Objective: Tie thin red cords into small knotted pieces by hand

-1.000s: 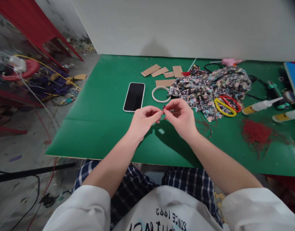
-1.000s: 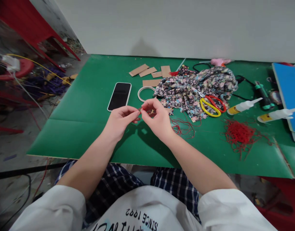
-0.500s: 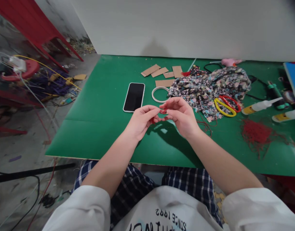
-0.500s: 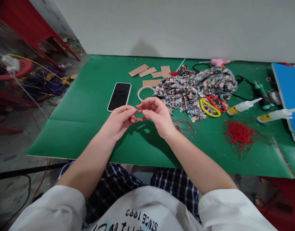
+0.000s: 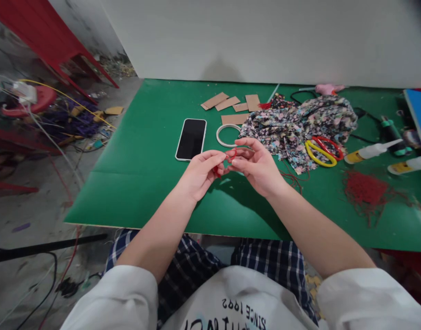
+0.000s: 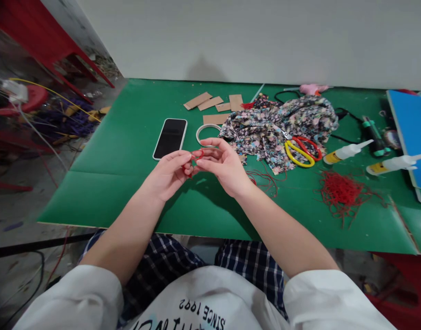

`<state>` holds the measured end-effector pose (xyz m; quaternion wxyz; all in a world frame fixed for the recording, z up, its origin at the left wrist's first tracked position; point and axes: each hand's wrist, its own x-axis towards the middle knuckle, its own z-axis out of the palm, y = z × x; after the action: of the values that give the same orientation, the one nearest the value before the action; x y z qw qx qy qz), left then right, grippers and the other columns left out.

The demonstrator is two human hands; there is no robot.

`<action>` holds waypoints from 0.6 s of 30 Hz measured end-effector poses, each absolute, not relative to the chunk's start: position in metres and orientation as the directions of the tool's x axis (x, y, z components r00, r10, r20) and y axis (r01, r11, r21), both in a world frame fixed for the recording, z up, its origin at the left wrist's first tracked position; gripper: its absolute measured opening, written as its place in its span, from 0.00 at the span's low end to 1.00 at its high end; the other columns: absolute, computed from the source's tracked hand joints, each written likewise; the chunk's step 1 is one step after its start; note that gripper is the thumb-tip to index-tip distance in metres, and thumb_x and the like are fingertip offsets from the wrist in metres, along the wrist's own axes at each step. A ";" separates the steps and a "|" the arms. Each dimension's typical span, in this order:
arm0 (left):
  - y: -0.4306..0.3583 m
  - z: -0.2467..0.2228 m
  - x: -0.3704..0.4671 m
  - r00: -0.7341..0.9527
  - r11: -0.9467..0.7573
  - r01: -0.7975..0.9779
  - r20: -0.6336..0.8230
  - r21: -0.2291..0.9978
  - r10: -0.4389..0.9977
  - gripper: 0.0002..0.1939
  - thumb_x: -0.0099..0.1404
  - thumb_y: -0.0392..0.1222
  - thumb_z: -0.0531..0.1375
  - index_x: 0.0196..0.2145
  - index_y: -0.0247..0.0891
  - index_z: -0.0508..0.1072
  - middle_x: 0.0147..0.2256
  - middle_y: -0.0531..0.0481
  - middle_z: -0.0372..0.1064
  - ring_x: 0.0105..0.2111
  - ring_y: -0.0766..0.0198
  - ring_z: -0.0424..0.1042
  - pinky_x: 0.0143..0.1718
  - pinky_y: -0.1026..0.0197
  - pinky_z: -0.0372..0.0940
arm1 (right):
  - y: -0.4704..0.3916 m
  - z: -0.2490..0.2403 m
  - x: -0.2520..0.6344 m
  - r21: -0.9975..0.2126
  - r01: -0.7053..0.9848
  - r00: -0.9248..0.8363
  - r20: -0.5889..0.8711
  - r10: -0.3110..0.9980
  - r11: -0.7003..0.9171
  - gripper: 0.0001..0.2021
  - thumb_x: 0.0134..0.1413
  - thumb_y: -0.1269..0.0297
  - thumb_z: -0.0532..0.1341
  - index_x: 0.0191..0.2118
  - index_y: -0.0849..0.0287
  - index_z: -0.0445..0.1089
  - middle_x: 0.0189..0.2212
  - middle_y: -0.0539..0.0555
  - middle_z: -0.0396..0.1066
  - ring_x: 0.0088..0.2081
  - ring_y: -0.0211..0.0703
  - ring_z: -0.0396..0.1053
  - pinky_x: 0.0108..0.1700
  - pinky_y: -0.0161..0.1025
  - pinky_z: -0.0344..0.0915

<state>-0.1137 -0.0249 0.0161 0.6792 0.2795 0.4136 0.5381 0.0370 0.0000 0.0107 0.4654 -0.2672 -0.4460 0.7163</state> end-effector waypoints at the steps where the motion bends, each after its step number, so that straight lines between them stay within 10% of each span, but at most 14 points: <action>1: -0.025 0.016 -0.114 0.080 0.266 -0.501 -0.262 0.824 0.962 0.08 0.50 0.39 0.67 0.25 0.33 0.73 0.16 0.57 0.65 0.18 0.75 0.63 0.26 0.68 0.64 | 0.000 0.011 0.037 -0.890 -0.428 -0.417 0.040 0.908 -0.157 0.19 0.40 0.72 0.69 0.41 0.53 0.67 0.32 0.46 0.73 0.36 0.32 0.71 0.38 0.31 0.72; 18: -0.025 0.016 -0.115 0.077 0.254 -0.474 -0.247 0.843 0.966 0.07 0.50 0.39 0.66 0.25 0.34 0.73 0.16 0.58 0.65 0.17 0.76 0.63 0.29 0.67 0.66 | 0.001 0.014 0.040 -0.977 -0.190 -0.368 -0.018 0.930 -0.094 0.16 0.41 0.66 0.69 0.40 0.55 0.75 0.28 0.47 0.70 0.30 0.32 0.67 0.30 0.33 0.70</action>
<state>-0.1153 -0.0255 0.0161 0.6724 0.2941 0.4181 0.5353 0.0398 0.0007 0.0136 0.4327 -0.3589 -0.5154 0.6468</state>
